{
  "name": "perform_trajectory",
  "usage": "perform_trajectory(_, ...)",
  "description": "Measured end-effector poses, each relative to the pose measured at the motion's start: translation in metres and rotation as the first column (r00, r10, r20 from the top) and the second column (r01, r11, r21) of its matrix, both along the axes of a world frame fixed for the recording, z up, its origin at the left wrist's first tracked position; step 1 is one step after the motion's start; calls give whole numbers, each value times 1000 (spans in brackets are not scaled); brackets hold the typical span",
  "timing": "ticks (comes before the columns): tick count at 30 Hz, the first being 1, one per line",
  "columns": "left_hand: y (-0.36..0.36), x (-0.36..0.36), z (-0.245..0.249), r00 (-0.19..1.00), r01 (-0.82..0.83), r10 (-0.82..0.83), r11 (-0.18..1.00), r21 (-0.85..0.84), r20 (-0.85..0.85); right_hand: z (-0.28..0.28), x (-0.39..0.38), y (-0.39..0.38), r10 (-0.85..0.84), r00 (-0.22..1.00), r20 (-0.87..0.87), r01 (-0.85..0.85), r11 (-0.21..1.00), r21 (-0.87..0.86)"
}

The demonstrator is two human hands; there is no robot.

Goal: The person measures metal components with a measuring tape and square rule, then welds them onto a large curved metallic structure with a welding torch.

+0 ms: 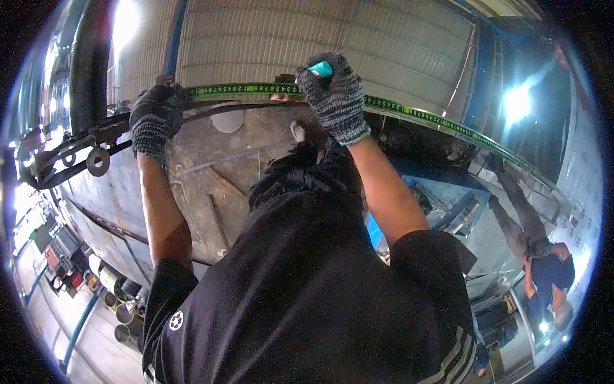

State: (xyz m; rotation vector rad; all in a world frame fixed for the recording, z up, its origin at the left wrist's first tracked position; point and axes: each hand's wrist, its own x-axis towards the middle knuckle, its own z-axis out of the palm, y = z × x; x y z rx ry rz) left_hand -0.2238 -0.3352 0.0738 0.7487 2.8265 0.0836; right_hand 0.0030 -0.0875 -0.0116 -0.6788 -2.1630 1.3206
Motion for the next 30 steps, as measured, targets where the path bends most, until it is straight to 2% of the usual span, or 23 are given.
perform_trajectory(3,1,0,3,998,63,-63,997,-39,-7,1,0,-1,6,1000,10,-6,1000,17)
perform_trajectory(6,8,5,9,1000,-6,5,998,-55,-9,4,0,-2,13,999,33,-13,1000,-8)
perform_trajectory(9,5,2,5,999,36,-38,998,-59,-32,-3,0,0,15,1000,27,-15,1000,-8)
perform_trajectory(11,5,1,5,978,193,-201,973,-124,-60,-6,-1,0,14,1000,14,-14,1000,-1)
perform_trajectory(13,7,0,7,979,192,-201,967,-167,-40,-7,-3,-1,-12,998,-69,16,998,61)
perform_trajectory(15,7,-1,6,980,191,-200,959,-211,-21,-4,-3,-2,-3,997,-71,6,999,52)
perform_trajectory(18,-1,-5,-4,992,125,-128,979,-164,-9,-1,-3,-1,4,999,-41,-2,998,56)
perform_trajectory(20,-11,-8,-10,927,351,-362,929,-118,-95,-3,-3,-3,2,1000,-10,-1,998,67)
perform_trajectory(21,-14,-9,-14,928,350,-362,929,-119,-95,-5,-3,-3,-9,999,-38,11,999,48)
perform_trajectory(23,-8,-6,-9,976,197,-200,979,-44,-82,-10,-4,-4,-20,998,-65,22,999,28)
perform_trajectory(25,-14,-8,-16,975,194,-191,981,16,-116,-19,-4,-4,-139,984,-110,110,966,-234)
perform_trajectory(26,-16,-9,-19,972,193,-180,978,76,-152,-21,-3,-4,-140,983,-121,109,967,-230)
perform_trajectory(28,-18,-3,-12,972,208,-190,970,129,-138,-18,-2,-1,-188,960,-208,111,936,-333)
perform_trajectory(29,-27,-3,-15,976,205,-196,974,100,-91,-21,6,5,-87,994,-71,77,989,-130)
perform_trajectory(30,-33,-10,-29,976,209,-203,974,91,-75,2,6,0,-88,996,-11,84,975,-204)
